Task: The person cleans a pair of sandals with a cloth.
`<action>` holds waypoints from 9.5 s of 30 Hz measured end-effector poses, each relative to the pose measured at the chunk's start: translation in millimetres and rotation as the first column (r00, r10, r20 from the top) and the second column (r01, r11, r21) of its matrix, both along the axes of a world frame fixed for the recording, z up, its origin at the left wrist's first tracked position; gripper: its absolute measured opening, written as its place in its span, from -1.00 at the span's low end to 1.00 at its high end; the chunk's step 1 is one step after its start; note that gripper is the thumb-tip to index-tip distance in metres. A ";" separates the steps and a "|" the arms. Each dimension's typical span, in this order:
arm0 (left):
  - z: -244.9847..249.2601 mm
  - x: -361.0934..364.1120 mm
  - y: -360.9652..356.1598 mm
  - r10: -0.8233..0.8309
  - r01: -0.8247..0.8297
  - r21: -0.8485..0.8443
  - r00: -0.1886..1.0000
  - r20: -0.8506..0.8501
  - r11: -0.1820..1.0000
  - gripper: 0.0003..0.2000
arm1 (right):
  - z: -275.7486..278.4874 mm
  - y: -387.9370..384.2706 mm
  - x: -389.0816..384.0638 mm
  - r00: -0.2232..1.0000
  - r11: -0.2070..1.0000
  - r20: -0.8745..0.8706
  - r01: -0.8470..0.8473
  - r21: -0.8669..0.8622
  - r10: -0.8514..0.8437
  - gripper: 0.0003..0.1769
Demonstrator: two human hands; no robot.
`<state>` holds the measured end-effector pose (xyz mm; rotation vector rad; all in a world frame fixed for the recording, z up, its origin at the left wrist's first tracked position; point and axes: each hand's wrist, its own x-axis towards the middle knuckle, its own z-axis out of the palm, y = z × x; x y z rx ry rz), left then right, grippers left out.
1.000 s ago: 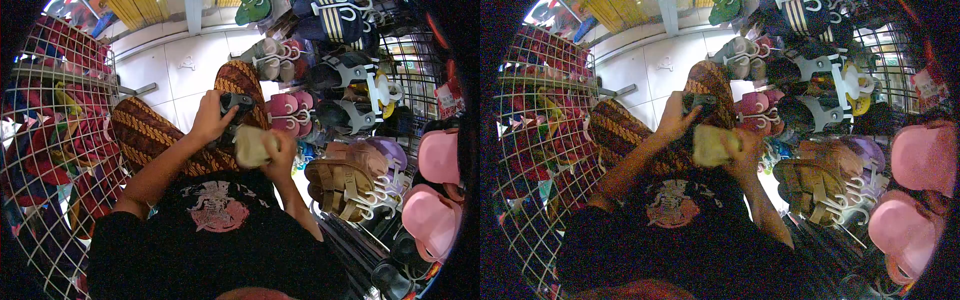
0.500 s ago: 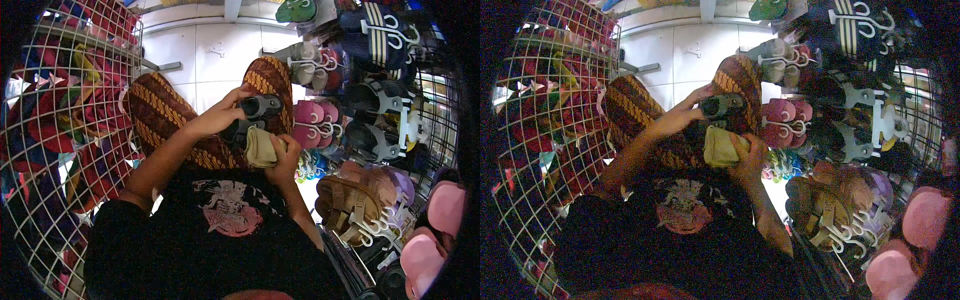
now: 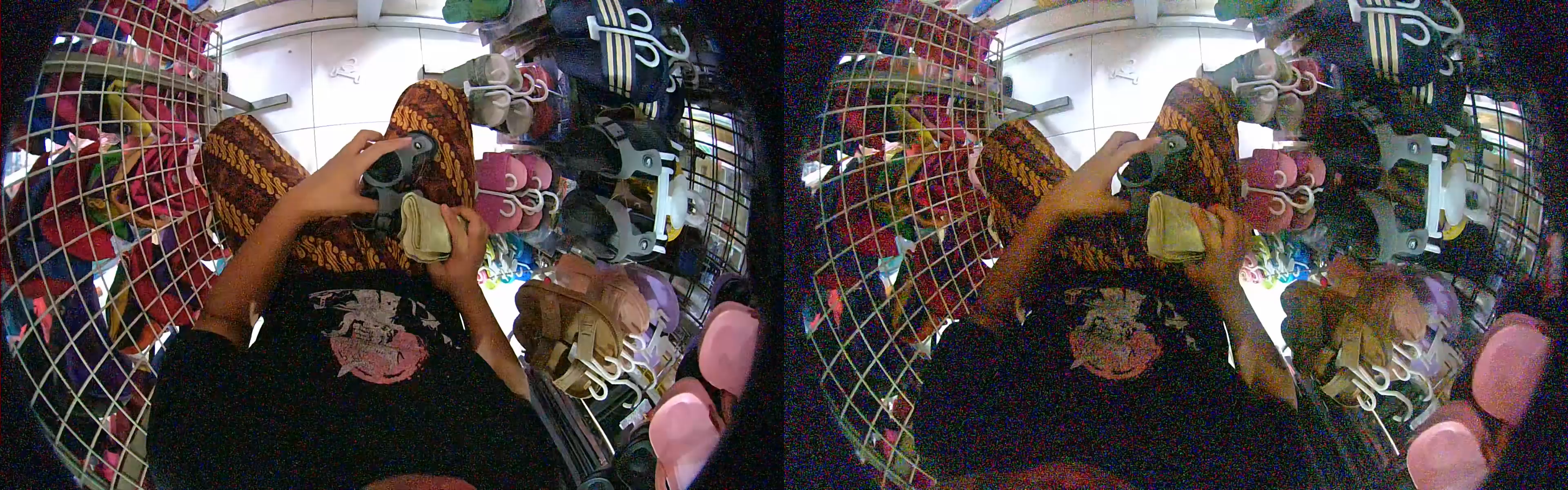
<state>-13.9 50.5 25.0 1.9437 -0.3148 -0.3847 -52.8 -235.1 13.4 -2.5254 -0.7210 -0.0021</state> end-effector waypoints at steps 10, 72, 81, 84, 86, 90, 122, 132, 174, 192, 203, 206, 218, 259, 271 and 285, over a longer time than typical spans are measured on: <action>-43.6 8.5 -28.9 0.239 -0.219 -0.111 0.949 0.207 0.969 -0.38 | -2.2 2.8 -0.5 0.998 0.997 0.032 0.045 0.058 -0.047 -0.11; -37.6 -15.9 -49.3 0.289 -0.316 0.129 0.938 0.189 0.940 -0.71 | 100.2 5.9 51.1 0.961 0.945 -0.272 -0.049 -0.324 -0.043 -0.31; -61.4 -1.0 -4.0 0.064 -0.143 -0.373 0.974 -0.216 0.917 -0.53 | 15.6 11.5 -11.7 0.918 0.920 -0.179 0.377 0.110 -0.355 -0.38; -49.7 4.2 -2.3 -0.004 -0.044 -0.299 0.987 -0.161 0.953 -0.53 | 7.1 16.2 -8.1 0.932 0.920 -0.062 0.363 0.145 -0.358 -0.26; -34.1 6.9 -3.0 -0.036 -0.020 -0.267 0.978 -0.206 0.964 -0.56 | -2.8 18.1 -1.1 0.921 0.899 -0.037 0.387 0.208 -0.388 -0.24; -33.1 8.6 -9.9 -0.046 0.041 -0.067 0.996 -0.077 0.997 -0.34 | -1.8 17.0 8.5 0.926 0.917 -0.086 0.376 0.134 -0.368 -0.25; -16.5 -19.5 -32.7 0.250 -0.250 0.007 0.967 0.044 0.968 -0.69 | 10.4 22.0 -2.8 0.966 0.957 -0.015 0.258 0.133 -0.259 -0.16; -62.7 24.4 41.1 0.132 -0.704 -0.685 0.709 -0.693 0.187 -0.71 | 11.1 14.8 -8.6 0.961 0.949 0.034 0.266 0.171 -0.275 -0.19; -50.0 32.7 -5.8 0.405 -0.779 -0.530 0.627 -0.665 0.335 -0.76 | 30.8 57.9 35.0 0.998 0.974 0.048 0.053 -0.222 -0.044 -0.08; -48.3 28.8 -2.8 0.488 -0.719 -0.519 0.694 -0.529 0.462 -0.77 | 26.7 59.2 29.8 0.990 0.984 0.102 0.112 -0.142 -0.098 -0.13; -54.8 25.0 -7.3 0.438 -0.755 -0.524 0.656 -0.615 0.394 -0.78 | 31.4 60.7 30.8 0.991 0.980 0.098 0.103 -0.172 -0.087 -0.09; -51.8 32.0 -3.2 0.545 -0.806 -0.535 0.575 -0.610 0.253 -0.78 | 32.3 59.2 29.8 0.994 0.985 0.074 0.094 -0.146 -0.084 -0.11; -53.5 25.7 -13.8 0.354 -0.719 -0.520 0.686 -0.636 0.461 -0.78 | 27.7 54.9 30.4 0.994 0.985 0.083 0.089 -0.145 -0.077 -0.09; -41.4 12.7 7.2 0.291 -0.478 -0.476 0.862 -0.415 0.738 -0.44 | 87.0 25.0 42.1 0.964 0.993 -0.265 -0.051 -0.105 0.022 -0.28; -24.9 9.8 5.1 -0.064 0.039 -0.433 0.997 -0.045 0.901 -0.44 | 97.3 -8.1 52.5 0.791 0.966 -0.555 0.196 -0.167 -0.257 -0.55; -26.5 9.1 -2.6 -0.031 -0.007 -0.326 0.993 -0.111 0.945 -0.33 | 78.3 19.7 55.9 0.708 0.933 -0.616 0.188 -0.306 -0.345 -0.46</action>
